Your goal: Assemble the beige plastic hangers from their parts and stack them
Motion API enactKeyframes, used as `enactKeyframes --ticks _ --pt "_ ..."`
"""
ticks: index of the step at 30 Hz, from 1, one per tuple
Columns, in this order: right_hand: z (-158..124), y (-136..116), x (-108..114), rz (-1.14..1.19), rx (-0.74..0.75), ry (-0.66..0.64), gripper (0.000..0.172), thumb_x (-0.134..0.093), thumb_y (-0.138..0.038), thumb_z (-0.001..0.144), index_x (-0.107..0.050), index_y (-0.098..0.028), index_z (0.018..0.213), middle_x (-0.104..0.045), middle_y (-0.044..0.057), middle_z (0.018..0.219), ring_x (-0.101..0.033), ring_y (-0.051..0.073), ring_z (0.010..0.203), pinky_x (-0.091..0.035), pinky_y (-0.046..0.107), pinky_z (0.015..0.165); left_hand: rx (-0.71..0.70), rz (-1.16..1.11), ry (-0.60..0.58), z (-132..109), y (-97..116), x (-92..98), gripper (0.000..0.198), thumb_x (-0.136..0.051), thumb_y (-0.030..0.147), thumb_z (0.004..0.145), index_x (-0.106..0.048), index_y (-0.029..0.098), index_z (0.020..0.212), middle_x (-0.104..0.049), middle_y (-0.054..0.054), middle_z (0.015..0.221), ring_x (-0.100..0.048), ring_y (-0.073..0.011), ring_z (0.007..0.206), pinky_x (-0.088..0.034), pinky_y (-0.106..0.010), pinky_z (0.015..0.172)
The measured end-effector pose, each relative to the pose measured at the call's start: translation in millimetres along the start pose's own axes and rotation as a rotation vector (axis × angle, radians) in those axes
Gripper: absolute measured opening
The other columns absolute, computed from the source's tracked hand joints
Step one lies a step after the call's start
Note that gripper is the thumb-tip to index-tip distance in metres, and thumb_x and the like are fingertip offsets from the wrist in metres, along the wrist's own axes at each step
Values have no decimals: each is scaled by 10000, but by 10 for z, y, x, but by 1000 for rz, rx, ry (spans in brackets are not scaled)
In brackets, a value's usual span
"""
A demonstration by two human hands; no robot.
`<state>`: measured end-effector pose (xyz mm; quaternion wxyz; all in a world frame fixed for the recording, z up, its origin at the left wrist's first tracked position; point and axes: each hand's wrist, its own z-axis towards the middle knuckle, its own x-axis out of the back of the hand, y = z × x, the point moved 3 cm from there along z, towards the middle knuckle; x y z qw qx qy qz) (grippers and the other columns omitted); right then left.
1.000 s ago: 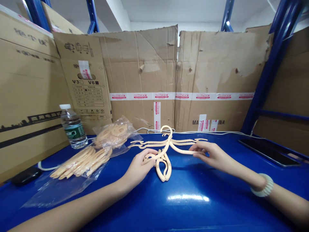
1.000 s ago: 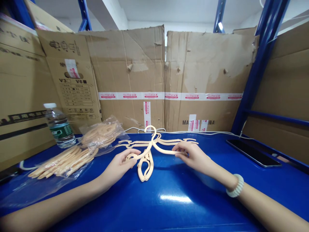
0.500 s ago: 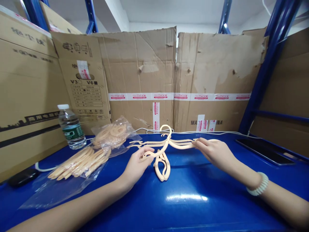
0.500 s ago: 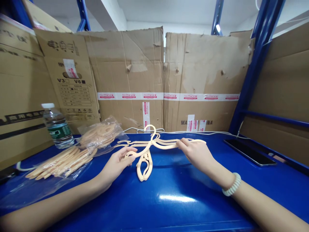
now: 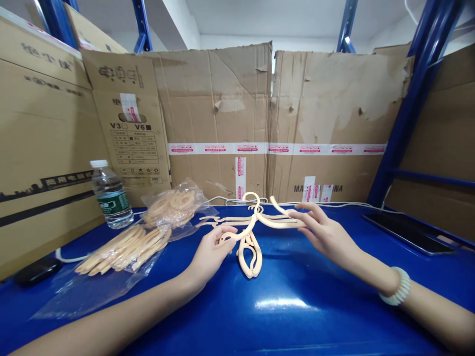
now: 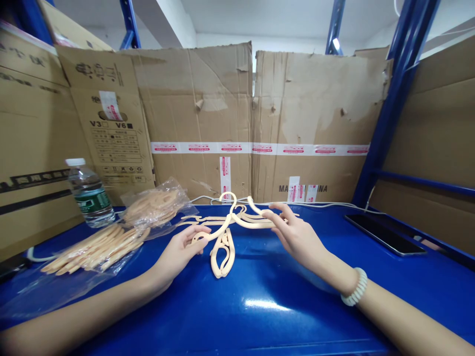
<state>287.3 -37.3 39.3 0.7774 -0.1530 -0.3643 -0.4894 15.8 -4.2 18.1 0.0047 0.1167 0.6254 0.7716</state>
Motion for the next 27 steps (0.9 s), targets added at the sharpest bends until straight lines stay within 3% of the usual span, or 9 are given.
enactKeyframes --ticks 3,7,13,17,20,22,24,27 --pt "22 83 -46 332 -131 2 354 -465 -256 907 -487 -223 1258 -535 125 1215 -624 173 777 -542 337 706 -14 -37 21 6 -2 5 287 -669 298 652 -638 144 892 -652 -24 822 -523 -128 654 -415 -237 618" --pt "60 170 -86 704 -302 -114 301 -562 -360 856 -588 -187 1101 -664 78 951 -628 214 857 -529 347 758 0 -163 48 16 -35 33 339 -718 262 634 -630 141 938 -657 -17 779 -562 -127 678 -455 -234 659" --pt "71 227 -96 977 -484 -161 393 -631 -486 800 -650 -152 1007 -667 74 891 -580 180 733 -489 324 677 111 -401 97 32 -110 78 455 -813 249 604 -596 147 991 -683 -45 850 -642 -167 830 -516 -272 771" --pt "31 121 -195 1248 -620 -205 415 -677 -477 779 -583 -158 1026 -605 22 781 -555 128 638 -501 312 661 89 -422 24 8 -93 27 427 -838 258 599 -593 141 929 -700 -58 849 -668 -189 850 -538 -288 782" --pt "2 -7 -266 1447 -715 -180 436 -753 -423 726 -490 -199 993 -595 -7 773 -587 120 631 -519 296 644 51 -341 -65 -43 -46 -38 457 -815 307 637 -584 137 993 -709 -58 825 -678 -192 797 -549 -294 742" --pt "0 -99 -282 1525 -697 -202 405 -775 -391 715 -465 -203 897 -594 -16 760 -600 117 648 -523 279 648 11 -283 -109 -76 -14 -74 472 -794 328 660 -579 137 1034 -714 -58 821 -682 -197 784 -553 -296 719" --pt "7 -198 -266 1552 -600 -308 341 -754 -384 747 -491 -184 834 -604 0 783 -612 124 714 -528 285 701 -21 -245 -136 -96 1 -99 458 -778 340 673 -582 137 1033 -718 -64 828 -685 -207 788 -556 -303 710" --pt "11 -336 -192 1536 -385 -513 283 -695 -389 811 -593 -154 929 -641 60 942 -623 160 876 -511 328 816 -52 -218 -139 -103 -13 -114 414 -761 336 684 -590 134 1003 -717 -77 851 -683 -214 807 -555 -311 722"
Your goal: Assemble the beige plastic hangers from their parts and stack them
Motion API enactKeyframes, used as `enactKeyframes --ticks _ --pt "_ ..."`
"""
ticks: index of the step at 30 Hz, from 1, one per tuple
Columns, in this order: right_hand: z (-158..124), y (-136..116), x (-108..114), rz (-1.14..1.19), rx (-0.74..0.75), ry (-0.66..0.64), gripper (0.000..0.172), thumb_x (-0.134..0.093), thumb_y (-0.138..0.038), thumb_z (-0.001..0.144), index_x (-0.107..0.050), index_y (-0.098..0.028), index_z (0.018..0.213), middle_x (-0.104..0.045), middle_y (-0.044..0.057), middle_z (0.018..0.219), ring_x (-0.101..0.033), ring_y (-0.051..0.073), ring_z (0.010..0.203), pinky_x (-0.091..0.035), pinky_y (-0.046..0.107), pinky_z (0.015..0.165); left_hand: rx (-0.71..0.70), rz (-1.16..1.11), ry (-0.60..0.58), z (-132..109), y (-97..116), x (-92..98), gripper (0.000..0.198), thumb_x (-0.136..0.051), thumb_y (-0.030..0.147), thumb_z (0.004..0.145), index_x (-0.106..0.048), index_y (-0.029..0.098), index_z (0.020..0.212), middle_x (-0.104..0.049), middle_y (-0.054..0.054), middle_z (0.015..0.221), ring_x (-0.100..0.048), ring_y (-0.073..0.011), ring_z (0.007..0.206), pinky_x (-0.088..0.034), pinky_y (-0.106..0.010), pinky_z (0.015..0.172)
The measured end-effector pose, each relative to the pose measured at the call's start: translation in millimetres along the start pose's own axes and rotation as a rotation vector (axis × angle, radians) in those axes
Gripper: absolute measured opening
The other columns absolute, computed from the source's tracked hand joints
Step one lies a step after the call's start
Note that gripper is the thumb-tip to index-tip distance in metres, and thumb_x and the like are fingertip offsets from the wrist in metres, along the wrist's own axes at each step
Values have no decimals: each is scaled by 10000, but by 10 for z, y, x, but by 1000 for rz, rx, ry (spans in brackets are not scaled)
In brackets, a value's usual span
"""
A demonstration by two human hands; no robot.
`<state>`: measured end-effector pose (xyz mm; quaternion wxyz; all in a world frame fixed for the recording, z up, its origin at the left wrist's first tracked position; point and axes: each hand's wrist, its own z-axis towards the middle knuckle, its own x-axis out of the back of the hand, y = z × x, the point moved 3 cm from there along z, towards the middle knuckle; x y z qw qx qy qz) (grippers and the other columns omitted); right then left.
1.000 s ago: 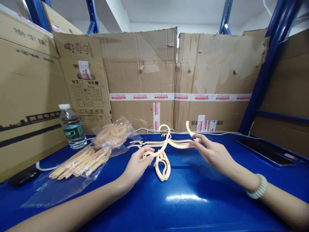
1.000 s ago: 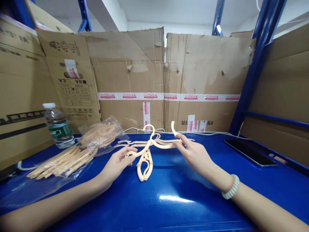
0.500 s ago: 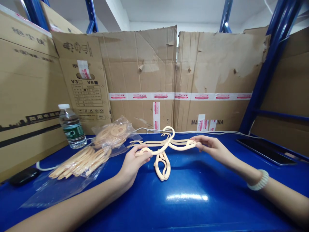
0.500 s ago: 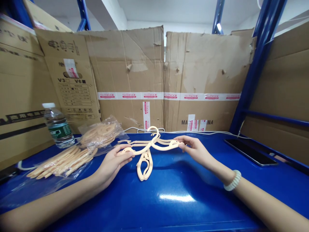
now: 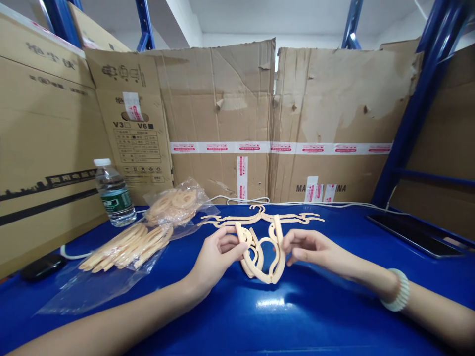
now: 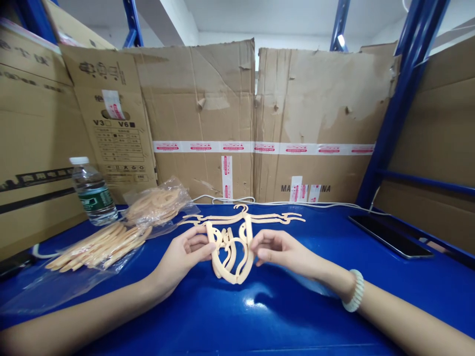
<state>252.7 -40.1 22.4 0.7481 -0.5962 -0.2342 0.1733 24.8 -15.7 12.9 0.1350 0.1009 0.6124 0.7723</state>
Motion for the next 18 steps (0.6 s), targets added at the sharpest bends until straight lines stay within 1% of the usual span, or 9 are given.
enactKeyframes --ticks 2,5,8,10,12,15,18 --pt "-31 -38 -62 -52 6 -122 319 -656 -363 852 -600 -168 1098 -641 90 1073 -613 187 991 -491 353 872 -19 23 4 1 -18 3 381 -757 313 687 -592 134 980 -707 -74 848 -677 -209 818 -552 -307 731" --pt "-66 -54 -98 -99 -4 -209 382 -620 -316 886 -555 -202 1245 -607 108 1211 -581 208 1100 -460 386 939 -54 31 15 -5 -27 7 321 -752 278 693 -565 156 924 -672 -42 879 -666 -174 766 -549 -289 706" --pt "-73 -47 -88 -119 0 -209 446 -624 -318 881 -522 -215 1303 -587 109 1257 -573 219 1118 -443 415 970 -106 17 18 -25 -1 4 273 -743 248 700 -530 174 854 -623 -4 892 -645 -135 709 -541 -263 671" --pt "-71 -44 -75 -135 11 -195 466 -632 -322 872 -520 -225 1313 -564 107 1291 -566 225 1127 -441 427 978 -138 46 0 -45 26 -6 224 -729 236 713 -545 172 824 -612 -4 871 -644 -152 782 -538 -259 706" --pt "-72 -44 -66 -151 15 -182 465 -643 -320 863 -532 -238 1307 -512 103 1352 -553 233 1145 -447 427 977 -150 109 -33 -66 50 -23 167 -707 238 735 -583 170 823 -623 -29 904 -634 -186 899 -537 -272 761" --pt "-77 -49 -68 -159 17 -176 468 -651 -321 856 -536 -258 1306 -442 98 1415 -548 236 1153 -457 422 970 -134 157 -113 -98 81 -65 162 -685 244 750 -639 178 891 -619 -70 1067 -608 -228 1021 -544 -303 800" --pt "-81 -71 -85 -180 43 -174 448 -638 -317 867 -541 -264 1301 -450 96 1401 -550 232 1150 -456 419 973 -115 131 -214 -124 110 -119 228 -683 224 737 -663 190 962 -556 -94 1246 -601 -251 1067 -554 -314 790"
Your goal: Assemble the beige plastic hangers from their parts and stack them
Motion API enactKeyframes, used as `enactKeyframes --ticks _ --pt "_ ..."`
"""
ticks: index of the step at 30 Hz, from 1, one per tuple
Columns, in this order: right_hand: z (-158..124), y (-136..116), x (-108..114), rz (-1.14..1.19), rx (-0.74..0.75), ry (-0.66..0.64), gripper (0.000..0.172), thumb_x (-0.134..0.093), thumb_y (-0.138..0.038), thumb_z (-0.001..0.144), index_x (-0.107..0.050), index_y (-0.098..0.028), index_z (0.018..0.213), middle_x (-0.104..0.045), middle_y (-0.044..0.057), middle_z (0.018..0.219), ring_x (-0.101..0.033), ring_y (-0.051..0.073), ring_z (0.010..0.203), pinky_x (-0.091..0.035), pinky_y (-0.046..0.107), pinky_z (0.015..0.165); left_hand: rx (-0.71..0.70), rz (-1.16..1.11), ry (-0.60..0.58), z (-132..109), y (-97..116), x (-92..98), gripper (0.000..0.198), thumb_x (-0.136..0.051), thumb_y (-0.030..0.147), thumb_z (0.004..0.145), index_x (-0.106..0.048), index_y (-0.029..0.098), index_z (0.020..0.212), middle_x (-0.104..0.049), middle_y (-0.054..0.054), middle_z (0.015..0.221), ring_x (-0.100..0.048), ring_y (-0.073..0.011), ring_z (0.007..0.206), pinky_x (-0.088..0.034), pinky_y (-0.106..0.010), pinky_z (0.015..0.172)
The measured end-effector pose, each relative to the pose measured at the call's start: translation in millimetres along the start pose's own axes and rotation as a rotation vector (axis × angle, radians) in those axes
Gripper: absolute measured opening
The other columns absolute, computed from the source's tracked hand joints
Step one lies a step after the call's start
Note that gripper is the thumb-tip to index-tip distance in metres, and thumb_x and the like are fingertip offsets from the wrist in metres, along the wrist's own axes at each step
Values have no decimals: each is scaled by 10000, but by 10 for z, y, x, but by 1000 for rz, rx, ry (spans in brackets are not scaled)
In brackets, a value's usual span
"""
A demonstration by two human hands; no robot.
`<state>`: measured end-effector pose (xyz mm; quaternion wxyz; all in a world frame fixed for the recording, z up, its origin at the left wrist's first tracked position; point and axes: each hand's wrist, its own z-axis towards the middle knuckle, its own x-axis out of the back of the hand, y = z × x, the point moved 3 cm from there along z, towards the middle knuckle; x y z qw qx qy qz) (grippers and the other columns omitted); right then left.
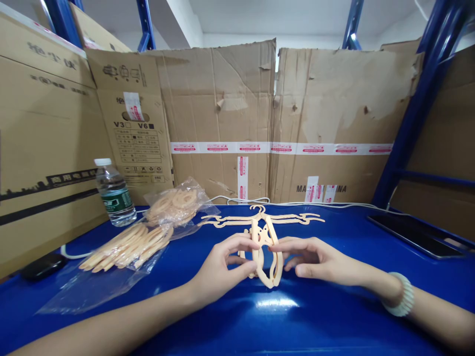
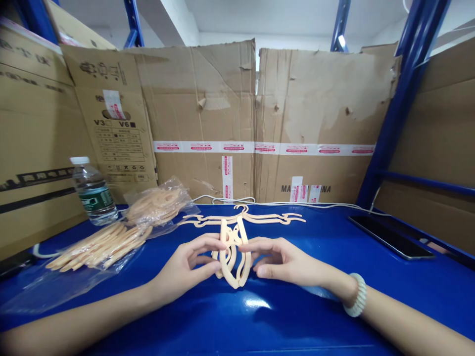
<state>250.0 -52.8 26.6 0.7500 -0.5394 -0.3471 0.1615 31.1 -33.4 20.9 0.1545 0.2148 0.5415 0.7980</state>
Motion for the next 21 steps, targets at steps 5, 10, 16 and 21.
enactKeyframes --ticks 5,10,16,21 --pt "1 -27 0 -36 23 0 443 -635 -345 864 -549 -259 1290 -486 98 1347 -555 231 1139 -467 421 959 64 -33 -29 9 -21 -13 280 -700 232 722 -659 185 995 -602 -101 1201 -627 -239 1028 -541 -308 801" --pt "-19 -15 40 -132 30 61 415 -647 -341 853 -565 -243 1248 -471 92 1368 -504 235 1203 -428 438 1010 82 -65 11 45 -98 31 301 -705 248 726 -633 170 1008 -665 -97 1078 -640 -232 969 -534 -334 799" --pt "-26 -74 -22 -128 33 11 372 -638 -311 863 -544 -224 1212 -479 92 1360 -530 219 1162 -430 428 1002 85 -36 -43 23 -84 -2 310 -656 171 724 -619 177 1031 -630 -96 1146 -622 -241 1034 -537 -331 817" --pt "-46 -78 -46 -86 -44 -39 410 -632 -348 868 -525 -218 1242 -550 94 1276 -578 203 1066 -459 406 951 -31 33 -115 7 -29 -33 295 -589 124 754 -609 179 1043 -613 -86 1155 -627 -224 1014 -515 -366 901"
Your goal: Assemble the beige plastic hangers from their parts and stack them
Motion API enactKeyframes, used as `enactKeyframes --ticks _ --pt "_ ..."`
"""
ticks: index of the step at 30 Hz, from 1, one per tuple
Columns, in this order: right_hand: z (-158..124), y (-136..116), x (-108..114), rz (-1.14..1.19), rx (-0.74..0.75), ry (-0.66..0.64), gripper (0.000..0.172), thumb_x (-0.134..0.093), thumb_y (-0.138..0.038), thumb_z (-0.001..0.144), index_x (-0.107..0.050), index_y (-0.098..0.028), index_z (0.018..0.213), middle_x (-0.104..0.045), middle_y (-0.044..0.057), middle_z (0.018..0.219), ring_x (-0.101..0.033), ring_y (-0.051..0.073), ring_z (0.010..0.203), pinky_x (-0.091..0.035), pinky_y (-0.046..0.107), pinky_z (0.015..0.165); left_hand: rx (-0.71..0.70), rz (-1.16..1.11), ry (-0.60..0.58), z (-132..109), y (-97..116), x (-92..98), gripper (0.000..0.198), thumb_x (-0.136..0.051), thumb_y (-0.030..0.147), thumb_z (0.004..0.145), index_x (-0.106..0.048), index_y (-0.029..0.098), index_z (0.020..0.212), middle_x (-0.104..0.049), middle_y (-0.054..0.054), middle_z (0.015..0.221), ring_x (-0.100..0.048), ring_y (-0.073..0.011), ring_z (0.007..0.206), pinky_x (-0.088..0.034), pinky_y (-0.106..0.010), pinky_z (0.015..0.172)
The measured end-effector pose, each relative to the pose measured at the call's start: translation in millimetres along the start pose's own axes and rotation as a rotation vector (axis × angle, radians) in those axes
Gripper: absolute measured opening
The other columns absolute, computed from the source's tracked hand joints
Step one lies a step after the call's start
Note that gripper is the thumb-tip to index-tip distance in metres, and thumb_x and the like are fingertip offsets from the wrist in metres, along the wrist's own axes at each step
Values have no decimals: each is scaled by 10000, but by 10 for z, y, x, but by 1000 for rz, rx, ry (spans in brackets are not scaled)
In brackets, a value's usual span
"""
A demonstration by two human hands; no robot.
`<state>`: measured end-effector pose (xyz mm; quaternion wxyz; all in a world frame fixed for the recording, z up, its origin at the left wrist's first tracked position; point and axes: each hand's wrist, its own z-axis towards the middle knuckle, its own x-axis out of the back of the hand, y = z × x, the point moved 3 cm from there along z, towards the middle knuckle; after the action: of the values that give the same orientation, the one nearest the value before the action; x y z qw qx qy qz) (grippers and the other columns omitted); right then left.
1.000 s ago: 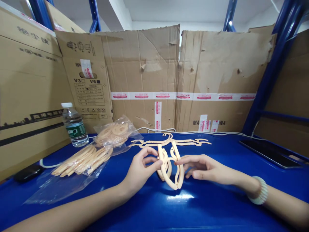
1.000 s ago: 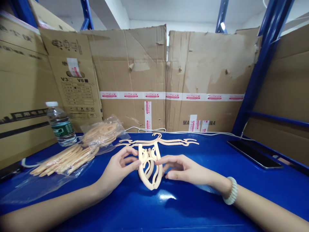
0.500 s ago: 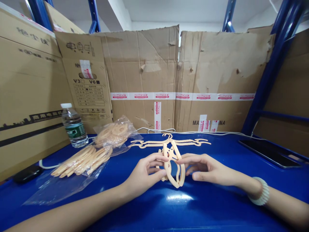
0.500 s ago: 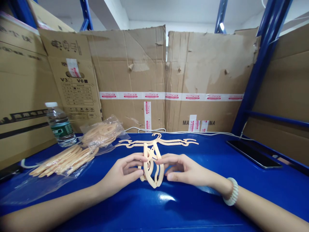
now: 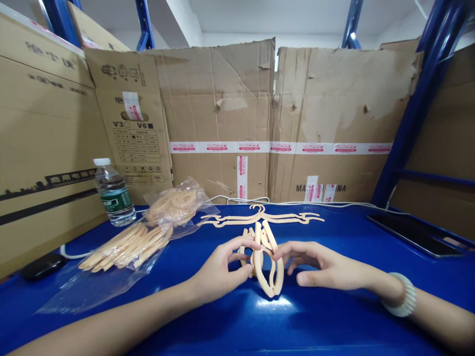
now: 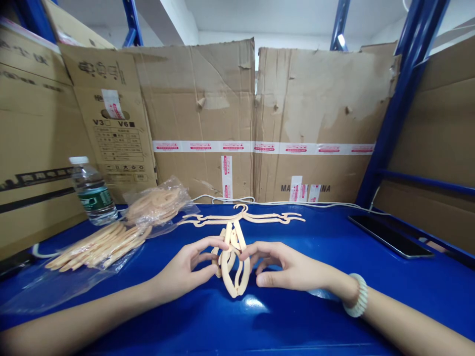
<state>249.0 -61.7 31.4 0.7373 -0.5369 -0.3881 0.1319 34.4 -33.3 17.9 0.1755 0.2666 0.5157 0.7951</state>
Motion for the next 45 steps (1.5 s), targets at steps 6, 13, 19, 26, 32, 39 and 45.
enactKeyframes --ticks 6,13,19,26,32,39,45 --pt "32 108 60 75 -46 17 482 -627 -418 859 -543 -191 1277 -637 86 1090 -609 168 895 -492 338 837 -60 146 20 -25 1 25 204 -570 82 762 -526 207 917 -610 -84 1171 -517 -245 1215 -434 -397 1016" --pt "46 141 173 -329 -79 233 399 -564 -414 890 -564 -200 1226 -615 84 1150 -595 192 943 -493 350 844 -109 382 156 -4 -30 130 158 -514 89 799 -489 216 890 -601 -86 1194 -522 -241 1200 -419 -396 996" --pt "30 104 110 -654 -28 134 488 -552 -438 901 -484 -205 1324 -559 89 1122 -532 215 1039 -432 378 946 -181 587 -15 -56 7 41 258 -529 77 787 -563 225 995 -597 -57 1182 -527 -230 1142 -401 -356 991" --pt "29 124 108 -750 -28 132 466 -496 -467 929 -477 -212 1319 -538 94 1135 -520 219 1032 -432 365 937 -213 679 -99 -66 23 0 322 -506 48 801 -571 228 1061 -623 -31 1125 -549 -210 1066 -417 -334 949" --pt "61 173 98 -767 4 176 425 -497 -444 935 -490 -220 1296 -551 90 1134 -518 219 1041 -437 358 934 -209 726 -76 -61 -21 28 274 -515 71 816 -571 223 1036 -630 -27 1093 -561 -205 1026 -433 -334 916" --pt "78 202 73 -816 37 295 318 -511 -380 935 -524 -187 1188 -556 104 1106 -528 219 1007 -449 365 888 -206 737 -38 -50 -34 41 209 -496 118 855 -583 213 1020 -637 -44 1052 -571 -208 995 -453 -347 888" --pt "-9 -174 -248 -898 283 256 132 -444 -225 940 -563 -172 917 -587 54 835 -531 165 765 -440 296 694 -401 726 29 -128 183 -26 309 -507 56 806 -571 211 1066 -634 -51 1108 -547 -211 1077 -415 -374 964"
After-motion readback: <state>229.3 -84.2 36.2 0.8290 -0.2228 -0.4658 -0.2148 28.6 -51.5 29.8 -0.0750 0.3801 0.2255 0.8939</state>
